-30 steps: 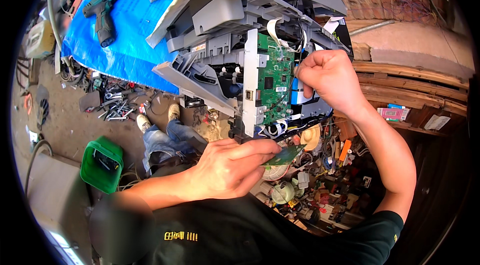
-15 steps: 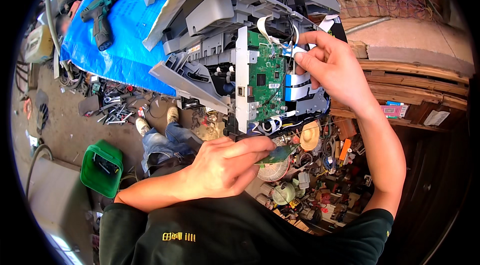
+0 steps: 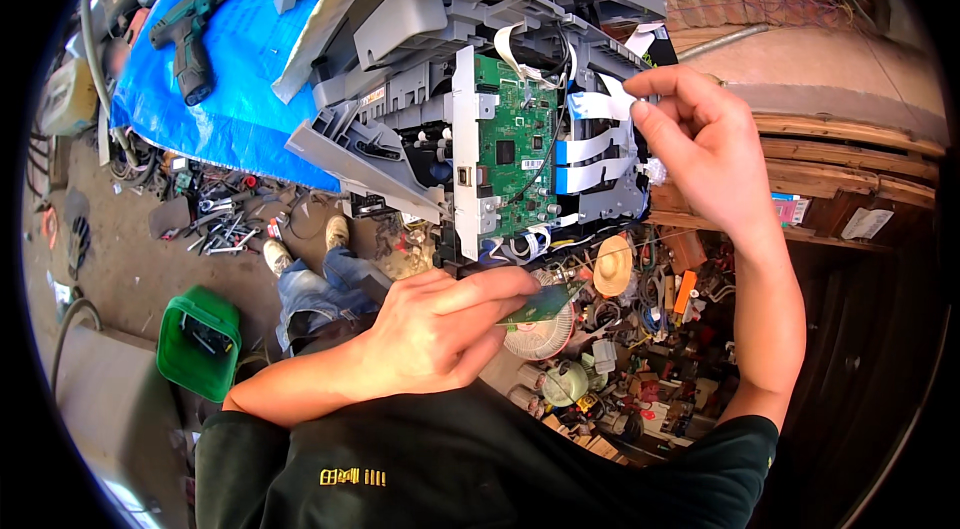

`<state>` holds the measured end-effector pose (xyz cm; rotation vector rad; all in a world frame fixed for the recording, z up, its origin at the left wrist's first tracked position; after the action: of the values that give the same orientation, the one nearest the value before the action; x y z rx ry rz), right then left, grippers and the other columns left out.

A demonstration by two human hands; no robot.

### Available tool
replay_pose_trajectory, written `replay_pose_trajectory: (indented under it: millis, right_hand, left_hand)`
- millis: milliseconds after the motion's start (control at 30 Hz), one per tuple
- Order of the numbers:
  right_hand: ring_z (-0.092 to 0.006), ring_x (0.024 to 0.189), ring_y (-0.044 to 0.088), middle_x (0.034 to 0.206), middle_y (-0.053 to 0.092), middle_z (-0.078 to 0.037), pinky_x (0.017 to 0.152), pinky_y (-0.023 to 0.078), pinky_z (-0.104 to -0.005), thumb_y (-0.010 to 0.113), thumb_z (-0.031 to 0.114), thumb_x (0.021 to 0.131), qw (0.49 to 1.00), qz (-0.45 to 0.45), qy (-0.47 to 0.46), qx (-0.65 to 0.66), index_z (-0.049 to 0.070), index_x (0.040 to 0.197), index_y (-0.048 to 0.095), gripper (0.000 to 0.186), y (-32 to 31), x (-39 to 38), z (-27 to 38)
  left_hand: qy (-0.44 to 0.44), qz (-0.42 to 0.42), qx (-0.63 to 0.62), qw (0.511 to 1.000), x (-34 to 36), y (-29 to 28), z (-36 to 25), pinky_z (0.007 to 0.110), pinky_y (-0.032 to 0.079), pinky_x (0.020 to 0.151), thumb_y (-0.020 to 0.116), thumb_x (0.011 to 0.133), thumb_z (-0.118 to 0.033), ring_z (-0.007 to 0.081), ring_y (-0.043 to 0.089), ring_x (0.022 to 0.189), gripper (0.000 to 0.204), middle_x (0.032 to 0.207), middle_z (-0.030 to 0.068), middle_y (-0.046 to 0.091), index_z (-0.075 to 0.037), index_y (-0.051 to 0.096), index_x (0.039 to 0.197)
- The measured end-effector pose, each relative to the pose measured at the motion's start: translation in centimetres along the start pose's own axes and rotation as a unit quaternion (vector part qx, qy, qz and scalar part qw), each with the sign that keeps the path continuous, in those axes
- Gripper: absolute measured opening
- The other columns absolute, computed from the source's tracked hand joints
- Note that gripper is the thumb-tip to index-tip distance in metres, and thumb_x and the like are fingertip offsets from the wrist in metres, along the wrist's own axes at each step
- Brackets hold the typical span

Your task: The person opens a printer, removes a circuit board, disconnects ribbon cables, and reinserts the board into the printer chassis. The person handles the board and cables by hand without visible tools.

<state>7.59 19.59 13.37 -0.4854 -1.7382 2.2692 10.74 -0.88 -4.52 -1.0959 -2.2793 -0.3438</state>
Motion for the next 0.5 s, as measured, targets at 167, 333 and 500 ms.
replay_pose_trajectory:
  millis: [167,333,500]
  right_hand:
    - [-0.0089,0.062,0.059,0.068,0.067,-0.005,0.061,0.050,-0.0281,0.072,0.011,0.091,0.979,0.202,0.012,-0.007,-0.001,0.094,0.075,0.013,-0.8,-1.2,0.6]
    - [-0.0273,0.072,0.074,0.079,0.074,-0.016,0.069,0.056,-0.0368,0.074,0.012,0.086,0.958,0.264,-0.007,-0.115,-0.001,0.089,0.075,0.014,1.5,-2.3,0.4]
    - [-0.0276,0.078,0.071,0.084,0.072,-0.015,0.070,0.053,-0.0396,0.074,0.011,0.088,0.984,0.056,-0.081,-0.147,0.000,0.105,0.072,0.021,-0.6,0.2,-0.2]
  left_hand:
    - [-0.002,0.005,0.009,1.000,0.0,-0.1,-0.1,0.030,0.049,0.057,0.065,0.068,0.003,0.0189,0.072,0.082,0.038,0.119,0.0073,0.072,0.002,0.074,0.106]
    - [-0.002,0.004,0.009,1.000,0.0,0.0,0.0,0.030,0.050,0.058,0.065,0.068,0.003,0.0188,0.073,0.084,0.038,0.119,0.0073,0.072,0.002,0.074,0.105]
    - [-0.003,0.004,0.010,1.000,0.0,0.0,0.0,0.030,0.050,0.058,0.066,0.068,0.003,0.0188,0.073,0.086,0.037,0.119,0.0077,0.072,0.002,0.074,0.104]
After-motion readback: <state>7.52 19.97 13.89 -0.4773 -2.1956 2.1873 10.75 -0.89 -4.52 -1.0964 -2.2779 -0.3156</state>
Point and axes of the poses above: each hand's wrist, its own x-axis towards the middle knuckle, its own y-axis out of the palm, z = x × y, the point moved 5 cm from there along x, towards the middle knuckle
